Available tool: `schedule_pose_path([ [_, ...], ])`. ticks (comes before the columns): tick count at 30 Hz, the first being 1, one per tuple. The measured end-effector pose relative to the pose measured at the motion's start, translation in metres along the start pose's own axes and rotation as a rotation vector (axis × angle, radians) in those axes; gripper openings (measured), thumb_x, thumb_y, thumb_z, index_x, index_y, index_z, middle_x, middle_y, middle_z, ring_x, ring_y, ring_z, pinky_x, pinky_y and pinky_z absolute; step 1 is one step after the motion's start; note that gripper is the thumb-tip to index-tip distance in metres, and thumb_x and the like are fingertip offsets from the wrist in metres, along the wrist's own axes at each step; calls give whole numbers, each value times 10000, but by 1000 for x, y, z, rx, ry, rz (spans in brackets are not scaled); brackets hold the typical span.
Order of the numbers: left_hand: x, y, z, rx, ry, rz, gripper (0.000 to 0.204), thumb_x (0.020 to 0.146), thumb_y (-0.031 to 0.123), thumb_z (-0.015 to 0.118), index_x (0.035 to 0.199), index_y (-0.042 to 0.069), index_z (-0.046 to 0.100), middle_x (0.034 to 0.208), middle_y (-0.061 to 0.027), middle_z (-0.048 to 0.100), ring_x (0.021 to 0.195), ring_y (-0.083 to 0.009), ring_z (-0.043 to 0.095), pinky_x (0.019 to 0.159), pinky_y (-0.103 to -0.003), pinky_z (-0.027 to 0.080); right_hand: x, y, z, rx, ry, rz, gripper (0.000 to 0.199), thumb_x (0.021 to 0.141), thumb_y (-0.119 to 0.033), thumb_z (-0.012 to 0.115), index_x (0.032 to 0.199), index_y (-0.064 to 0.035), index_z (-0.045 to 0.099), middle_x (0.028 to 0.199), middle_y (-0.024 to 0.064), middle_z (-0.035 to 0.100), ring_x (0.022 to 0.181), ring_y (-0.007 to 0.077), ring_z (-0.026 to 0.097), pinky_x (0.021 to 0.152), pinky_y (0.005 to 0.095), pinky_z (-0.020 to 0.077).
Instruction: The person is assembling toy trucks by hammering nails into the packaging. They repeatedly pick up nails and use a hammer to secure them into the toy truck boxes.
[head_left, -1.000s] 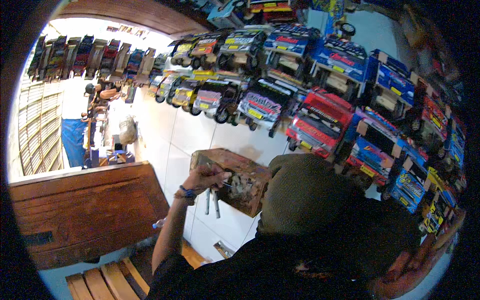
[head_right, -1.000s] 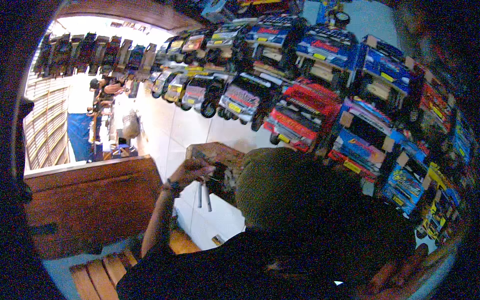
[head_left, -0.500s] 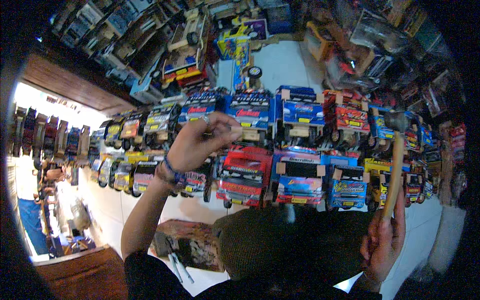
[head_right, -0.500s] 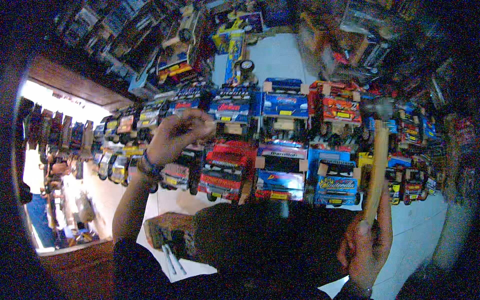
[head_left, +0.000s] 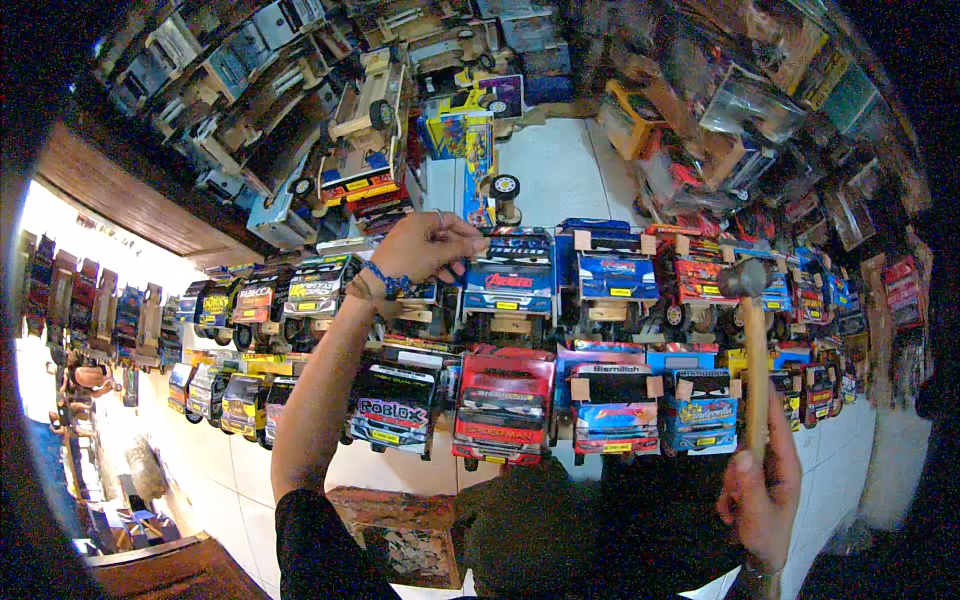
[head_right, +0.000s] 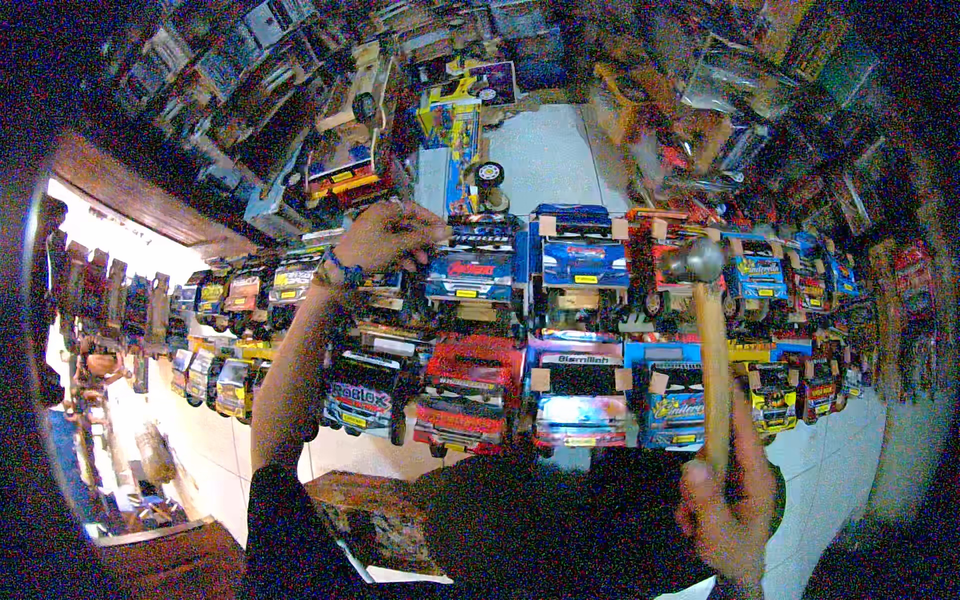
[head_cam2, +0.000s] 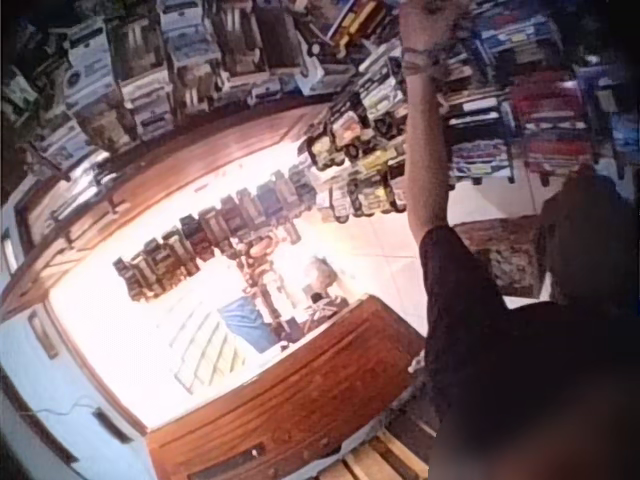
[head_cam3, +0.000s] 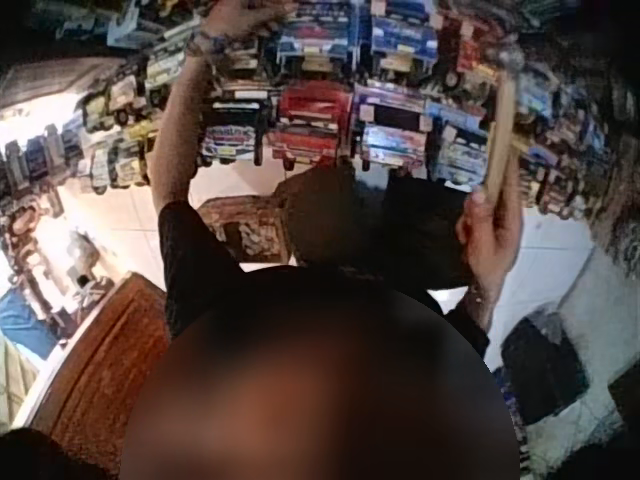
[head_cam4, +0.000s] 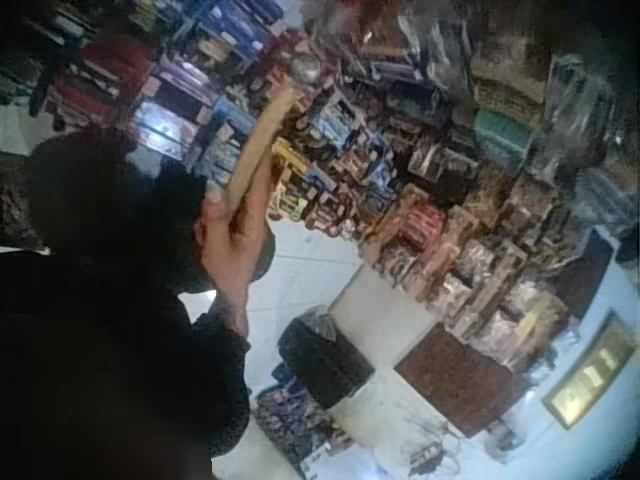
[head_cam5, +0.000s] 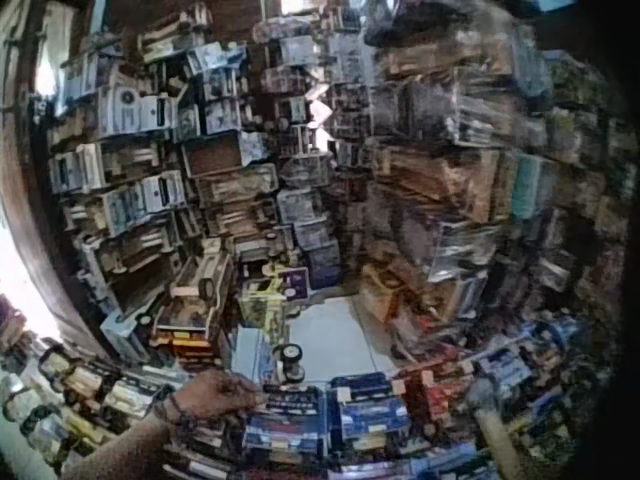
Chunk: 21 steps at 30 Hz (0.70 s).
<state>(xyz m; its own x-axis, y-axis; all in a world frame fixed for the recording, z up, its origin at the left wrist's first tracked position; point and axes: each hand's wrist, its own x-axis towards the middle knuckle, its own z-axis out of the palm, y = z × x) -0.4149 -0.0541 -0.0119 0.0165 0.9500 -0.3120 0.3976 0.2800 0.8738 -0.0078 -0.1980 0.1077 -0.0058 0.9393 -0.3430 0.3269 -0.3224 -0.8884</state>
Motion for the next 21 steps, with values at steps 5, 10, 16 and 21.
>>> schedule_pose_path([
  [5,0,-2,-12,100,4,30,272,853,285,745,983,49,710,735,-5,668,583,-64,598,504,-214,500,5,3,42,120,-15,130,664,913,-97,596,1504,-122,296,796,1,572,514,46,452,422,205,381],
  [10,0,-3,-11,97,-82,48,285,857,307,739,1008,66,727,717,4,666,547,-56,580,491,-207,480,24,7,77,123,-100,32,633,948,-119,586,1508,-133,290,795,-32,551,516,16,425,426,175,342],
  [16,2,-6,-12,98,-94,43,283,861,326,733,994,76,735,691,14,655,541,-45,568,481,-207,462,51,17,101,-350,-91,-402,583,963,-140,562,1493,-126,320,1074,119,659,717,208,648,604,331,507],
  [21,4,-10,-11,63,-87,55,290,858,331,736,978,67,737,694,9,658,541,-47,567,479,-214,462,68,14,118,-550,-125,-514,552,954,-108,548,1474,-122,363,1105,250,639,923,377,671,718,416,519],
])
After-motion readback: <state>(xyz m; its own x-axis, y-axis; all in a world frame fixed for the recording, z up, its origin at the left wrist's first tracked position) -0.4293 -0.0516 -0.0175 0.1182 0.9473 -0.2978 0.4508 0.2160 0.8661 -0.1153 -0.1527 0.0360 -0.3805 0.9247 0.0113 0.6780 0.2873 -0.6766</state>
